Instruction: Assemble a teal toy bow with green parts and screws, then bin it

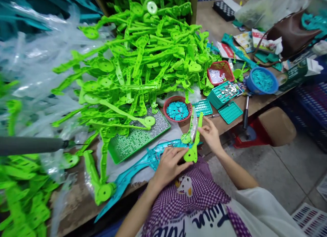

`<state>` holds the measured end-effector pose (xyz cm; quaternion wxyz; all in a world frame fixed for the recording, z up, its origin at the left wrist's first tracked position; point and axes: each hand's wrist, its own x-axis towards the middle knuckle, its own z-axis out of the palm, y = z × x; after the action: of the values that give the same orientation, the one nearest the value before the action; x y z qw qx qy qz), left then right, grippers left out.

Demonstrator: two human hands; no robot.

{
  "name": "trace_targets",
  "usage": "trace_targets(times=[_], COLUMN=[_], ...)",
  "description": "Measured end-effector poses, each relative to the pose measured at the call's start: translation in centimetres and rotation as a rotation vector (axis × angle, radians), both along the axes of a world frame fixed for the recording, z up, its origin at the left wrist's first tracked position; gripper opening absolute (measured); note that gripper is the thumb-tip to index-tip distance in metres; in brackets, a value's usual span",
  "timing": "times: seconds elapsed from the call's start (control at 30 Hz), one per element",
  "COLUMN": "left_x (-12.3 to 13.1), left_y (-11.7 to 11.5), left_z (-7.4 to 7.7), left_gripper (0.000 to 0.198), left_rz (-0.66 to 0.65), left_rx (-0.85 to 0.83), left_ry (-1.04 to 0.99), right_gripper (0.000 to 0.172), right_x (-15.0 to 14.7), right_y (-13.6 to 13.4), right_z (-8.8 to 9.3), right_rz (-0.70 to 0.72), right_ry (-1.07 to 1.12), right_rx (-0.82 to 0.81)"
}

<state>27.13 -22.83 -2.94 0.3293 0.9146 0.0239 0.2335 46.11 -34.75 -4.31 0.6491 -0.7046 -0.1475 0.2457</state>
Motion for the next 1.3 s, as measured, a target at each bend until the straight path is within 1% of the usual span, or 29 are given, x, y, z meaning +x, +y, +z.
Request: trace_targets(times=[0.1, 0.17, 0.27, 0.4, 0.53, 0.73, 0.93, 1.03, 1.2, 1.3], left_x=[3.0, 4.1, 4.7, 5.2, 5.4, 5.0, 4.8, 4.7, 4.7, 4.6], left_y=[0.3, 0.5, 0.9, 1.2, 1.3, 1.9, 2.3, 2.3, 2.1, 2.1], left_z=[-0.3, -0.5, -0.9, -1.4, -1.8, -2.4, -2.8, -2.8, -2.8, -2.9], left_gripper=[0.041, 0.039, 0.039, 0.036, 0.035, 0.033, 0.033, 0.032, 0.032, 0.032], left_rz=[0.041, 0.099, 0.168, 0.222, 0.229, 0.233, 0.255, 0.247, 0.234, 0.236], left_rx=[-0.042, -0.076, -0.113, -0.129, -0.114, -0.080, -0.052, -0.058, -0.070, -0.067], left_ry=[0.018, 0.071, 0.145, 0.171, 0.205, 0.228, 0.241, 0.266, 0.267, 0.256], right_gripper=[0.049, 0.042, 0.037, 0.031, 0.031, 0.032, 0.043, 0.043, 0.043, 0.045], right_x=[3.2, 4.7, 5.9, 6.3, 6.5, 6.8, 7.2, 7.4, 7.4, 7.4], right_y=[0.7, 1.6, 3.1, 4.2, 4.4, 4.4, 4.6, 4.4, 3.6, 3.6], right_z=[-0.1, -0.3, -0.7, -1.3, -1.6, -1.6, -1.8, -1.6, -1.3, -1.1], right_rz=[0.008, 0.030, 0.061, 0.080, 0.151, 0.236, 0.352, 0.381, 0.402, 0.421], right_ry=[-0.180, -0.260, -0.333, -0.405, -0.511, -0.654, -0.763, -0.837, -0.835, -0.824], right_rx=[-0.133, -0.206, -0.292, -0.421, -0.483, -0.484, -0.551, -0.590, -0.614, -0.617])
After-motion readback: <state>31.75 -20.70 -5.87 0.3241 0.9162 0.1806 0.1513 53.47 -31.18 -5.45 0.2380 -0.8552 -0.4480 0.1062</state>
